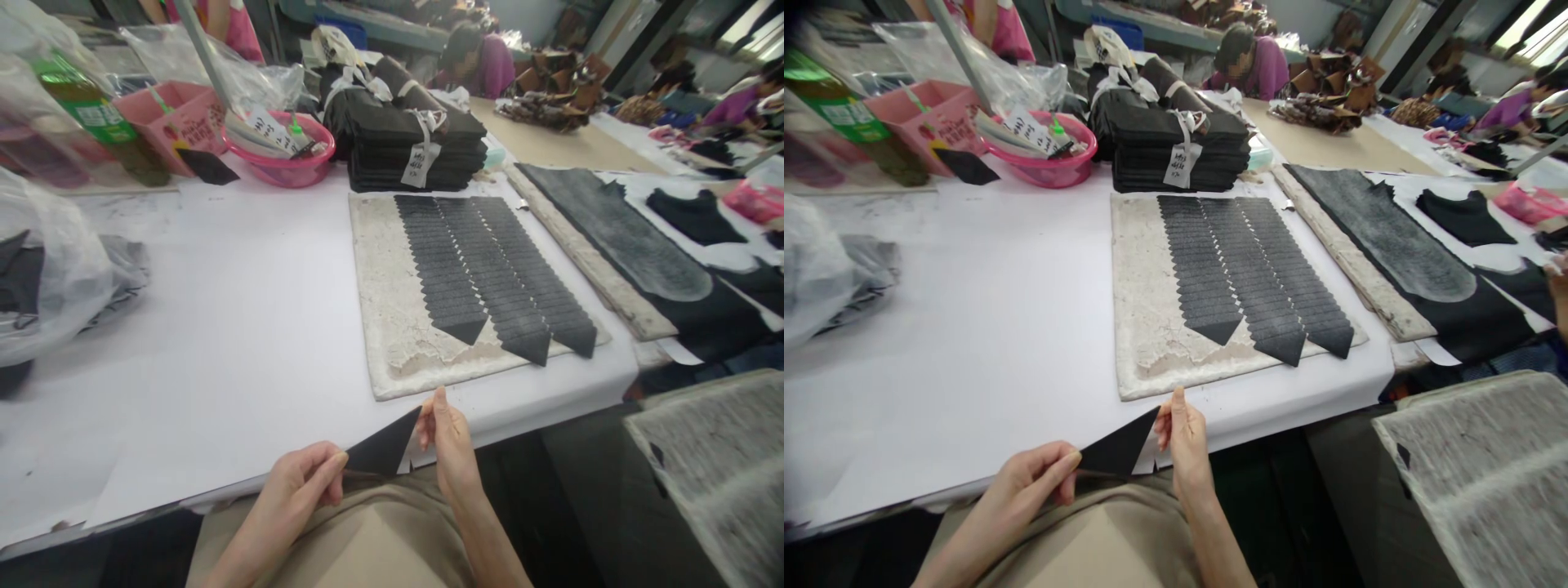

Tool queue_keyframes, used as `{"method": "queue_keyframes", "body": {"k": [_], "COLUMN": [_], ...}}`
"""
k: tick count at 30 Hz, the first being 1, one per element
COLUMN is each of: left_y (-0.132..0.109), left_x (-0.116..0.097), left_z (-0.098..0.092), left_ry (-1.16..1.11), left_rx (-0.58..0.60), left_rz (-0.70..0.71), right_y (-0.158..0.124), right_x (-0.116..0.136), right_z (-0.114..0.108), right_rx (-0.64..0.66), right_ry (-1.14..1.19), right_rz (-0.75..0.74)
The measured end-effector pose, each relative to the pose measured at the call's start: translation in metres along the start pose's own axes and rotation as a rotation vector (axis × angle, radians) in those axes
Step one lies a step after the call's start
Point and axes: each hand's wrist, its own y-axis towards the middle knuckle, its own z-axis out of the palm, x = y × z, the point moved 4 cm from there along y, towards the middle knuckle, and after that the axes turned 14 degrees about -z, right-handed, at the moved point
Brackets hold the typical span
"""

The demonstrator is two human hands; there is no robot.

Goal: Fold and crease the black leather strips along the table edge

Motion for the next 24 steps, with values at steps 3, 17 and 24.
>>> {"method": "queue_keyframes", "body": {"k": [3, 17, 24], "left_y": [-0.001, 0.001, 0.005], "left_x": [-0.002, 0.009, 0.009], "left_z": [-0.002, -0.008, -0.004], "left_ry": [-0.023, -0.463, -0.591], "left_rx": [0.003, -0.002, -0.065], "left_rz": [0.013, -0.019, 0.009], "right_y": [-0.003, -0.010, -0.018], "right_x": [0.001, 0.000, 0.003], "right_z": [0.001, 0.025, 0.042], "right_rx": [0.063, 0.181, 0.215], "right_ry": [-0.008, 0.048, 0.074], "right_rz": [-0.033, -0.003, 0.025]}}
